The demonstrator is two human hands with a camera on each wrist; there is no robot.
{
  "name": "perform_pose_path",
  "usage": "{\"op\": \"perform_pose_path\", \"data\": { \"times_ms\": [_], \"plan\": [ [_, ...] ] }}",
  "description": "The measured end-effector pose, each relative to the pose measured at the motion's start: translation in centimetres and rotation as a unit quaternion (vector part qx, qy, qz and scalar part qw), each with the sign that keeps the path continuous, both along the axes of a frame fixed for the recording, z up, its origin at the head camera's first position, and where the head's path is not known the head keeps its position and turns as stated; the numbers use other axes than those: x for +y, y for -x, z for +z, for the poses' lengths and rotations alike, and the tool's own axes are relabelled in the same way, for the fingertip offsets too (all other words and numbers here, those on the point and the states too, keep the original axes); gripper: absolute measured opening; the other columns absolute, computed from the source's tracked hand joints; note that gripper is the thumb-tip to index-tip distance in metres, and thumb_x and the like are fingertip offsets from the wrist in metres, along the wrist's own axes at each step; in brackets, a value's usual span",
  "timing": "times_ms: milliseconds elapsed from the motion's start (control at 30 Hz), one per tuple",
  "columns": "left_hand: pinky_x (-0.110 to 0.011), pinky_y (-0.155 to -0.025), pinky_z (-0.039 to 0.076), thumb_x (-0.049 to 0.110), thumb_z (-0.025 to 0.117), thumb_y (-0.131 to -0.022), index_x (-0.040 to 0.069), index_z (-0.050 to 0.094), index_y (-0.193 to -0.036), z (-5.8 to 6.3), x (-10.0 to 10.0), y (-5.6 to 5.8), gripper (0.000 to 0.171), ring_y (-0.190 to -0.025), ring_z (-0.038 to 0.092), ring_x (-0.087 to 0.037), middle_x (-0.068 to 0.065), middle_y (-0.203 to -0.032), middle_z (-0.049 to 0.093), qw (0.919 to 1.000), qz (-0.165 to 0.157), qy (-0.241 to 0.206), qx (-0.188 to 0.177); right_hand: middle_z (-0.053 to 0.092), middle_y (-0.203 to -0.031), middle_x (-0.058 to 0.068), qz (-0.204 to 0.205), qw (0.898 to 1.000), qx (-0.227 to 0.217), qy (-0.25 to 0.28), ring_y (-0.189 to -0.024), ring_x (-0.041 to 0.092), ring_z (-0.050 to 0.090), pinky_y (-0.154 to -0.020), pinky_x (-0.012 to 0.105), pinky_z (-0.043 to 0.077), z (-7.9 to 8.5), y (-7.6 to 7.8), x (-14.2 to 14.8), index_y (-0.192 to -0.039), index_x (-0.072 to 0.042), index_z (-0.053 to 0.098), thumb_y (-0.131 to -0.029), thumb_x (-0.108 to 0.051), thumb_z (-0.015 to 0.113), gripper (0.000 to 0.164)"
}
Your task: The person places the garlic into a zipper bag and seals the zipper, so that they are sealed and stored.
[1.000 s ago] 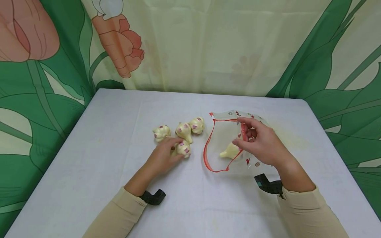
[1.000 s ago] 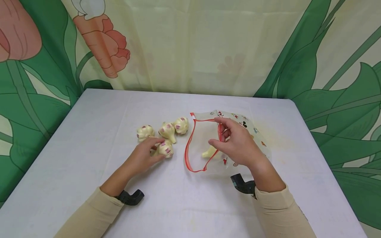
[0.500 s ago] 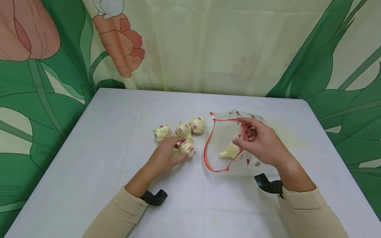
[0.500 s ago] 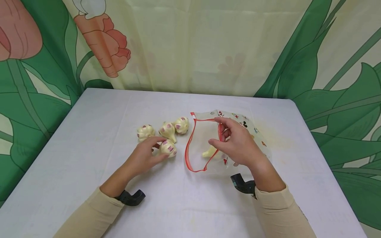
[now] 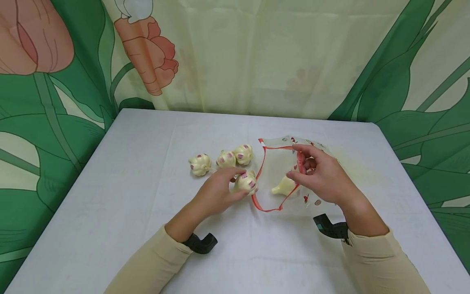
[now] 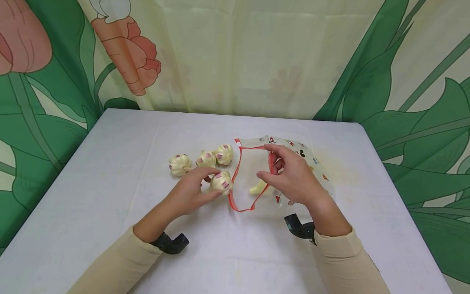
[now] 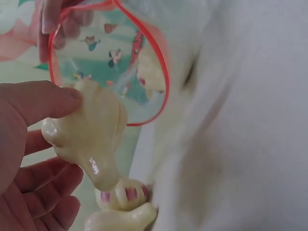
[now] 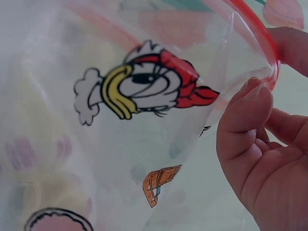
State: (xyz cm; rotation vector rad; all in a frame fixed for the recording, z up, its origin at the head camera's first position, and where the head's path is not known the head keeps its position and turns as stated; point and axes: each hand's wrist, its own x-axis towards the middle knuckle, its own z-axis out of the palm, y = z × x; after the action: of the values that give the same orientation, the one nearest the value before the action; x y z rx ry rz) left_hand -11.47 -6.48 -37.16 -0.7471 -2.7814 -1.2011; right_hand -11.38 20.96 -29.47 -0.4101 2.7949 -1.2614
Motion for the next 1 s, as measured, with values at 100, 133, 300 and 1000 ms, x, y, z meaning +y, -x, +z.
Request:
{"op": "perform_pose_path", "data": {
  "times_ms": [100,133,300,1000],
  "plan": [
    [-0.034,-0.085,0.052,0.018,0.080,-0.086,0.006,0.063,-0.128,0.6,0.6,-0.1,0.047,-0.098,0.063,-0.023,-0.006,-0.126,0.063,0.9999,-0.014,0.005,-0.005,0.052,-0.097,0.008,0.002,1.000,0.005,0.001,-0.085,0.022,0.054,-0.064,0.021,0.050,0.0,0.0,0.0,-0.144,-0.001,0.048,-0.086,-0.014,0.081,0.068],
    [-0.033,-0.084,0.052,0.018,0.079,-0.086,0.006,0.063,-0.128,0.8,0.8,-0.1,0.047,-0.098,0.063,-0.023,-0.006,-0.126,0.063,0.9998,-0.019,0.007,-0.004,0.052,-0.097,0.008,0.004,1.000,0.005,0.002,-0.085,0.021,0.054,-0.064,0.021,0.050,0.0,0.0,0.0,-0.144,-0.001,0.048,-0.086,-0.014,0.081,0.068],
    [-0.031,-0.084,0.052,0.019,0.080,-0.086,0.006,0.063,-0.128,1.7,1.3,-0.6,0.046,-0.098,0.063,-0.020,-0.006,-0.125,0.063,0.9994,-0.033,0.007,0.006,0.051,-0.095,0.008,0.005,1.000,0.003,0.001,-0.084,0.021,0.053,-0.063,0.021,0.048,0.0,0.0,0.0,-0.144,-0.001,0.048,-0.086,-0.015,0.080,0.067],
    [-0.035,-0.087,0.053,0.026,0.079,-0.088,0.011,0.064,-0.126,1.4,5.0,-0.9,0.044,-0.109,0.061,-0.025,-0.006,-0.122,0.064,0.9882,-0.030,0.146,0.036,0.052,-0.093,0.008,-0.001,1.000,0.013,0.005,-0.081,0.020,0.055,-0.062,0.022,0.048,0.2,0.0,-0.2,-0.142,-0.002,0.051,-0.087,-0.015,0.079,0.063]
  ]
}}
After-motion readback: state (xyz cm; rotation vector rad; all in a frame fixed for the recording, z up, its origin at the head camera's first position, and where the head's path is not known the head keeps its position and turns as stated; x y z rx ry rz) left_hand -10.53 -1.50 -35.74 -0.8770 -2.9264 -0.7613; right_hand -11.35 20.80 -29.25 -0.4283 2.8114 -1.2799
